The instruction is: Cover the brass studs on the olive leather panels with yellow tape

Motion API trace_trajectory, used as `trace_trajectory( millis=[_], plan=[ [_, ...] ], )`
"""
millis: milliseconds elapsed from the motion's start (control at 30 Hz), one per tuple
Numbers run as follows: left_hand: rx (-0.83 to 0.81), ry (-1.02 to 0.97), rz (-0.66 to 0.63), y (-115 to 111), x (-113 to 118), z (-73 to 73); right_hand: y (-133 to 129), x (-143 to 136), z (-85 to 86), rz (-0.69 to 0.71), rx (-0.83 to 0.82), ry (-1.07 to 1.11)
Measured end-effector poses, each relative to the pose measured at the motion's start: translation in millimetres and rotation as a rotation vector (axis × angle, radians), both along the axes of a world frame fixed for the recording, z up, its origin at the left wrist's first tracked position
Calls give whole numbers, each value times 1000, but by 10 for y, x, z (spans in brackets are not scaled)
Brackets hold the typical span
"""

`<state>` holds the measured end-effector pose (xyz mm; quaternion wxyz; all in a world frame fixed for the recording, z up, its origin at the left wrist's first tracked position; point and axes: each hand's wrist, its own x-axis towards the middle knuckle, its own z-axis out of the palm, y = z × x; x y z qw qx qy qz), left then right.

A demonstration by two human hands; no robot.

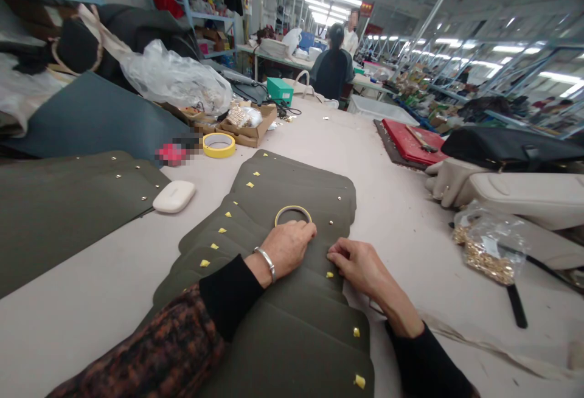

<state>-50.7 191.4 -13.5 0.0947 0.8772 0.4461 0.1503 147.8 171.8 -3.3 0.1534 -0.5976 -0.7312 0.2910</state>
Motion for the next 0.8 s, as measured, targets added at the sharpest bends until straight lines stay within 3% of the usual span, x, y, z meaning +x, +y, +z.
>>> trace_trajectory(
  millis=[167,300,367,500,633,800],
  plan=[
    [-35,22,5,15,13,2,27,133,9,-49,-160,146],
    [-31,14,6,13,7,6,-10,200,70,-71,98,45],
    [-32,13,3,9,2,14,-55,179,99,24,219,-2],
    [-33,12,-8,-2,-4,28,-123,64,99,284,276,-177],
    [-28,5,-14,2,-3,18,-109,-17,65,309,292,-370],
    [-33,-6,-12,26,-5,-8,-49,-90,94,299,247,-439]
  ],
)
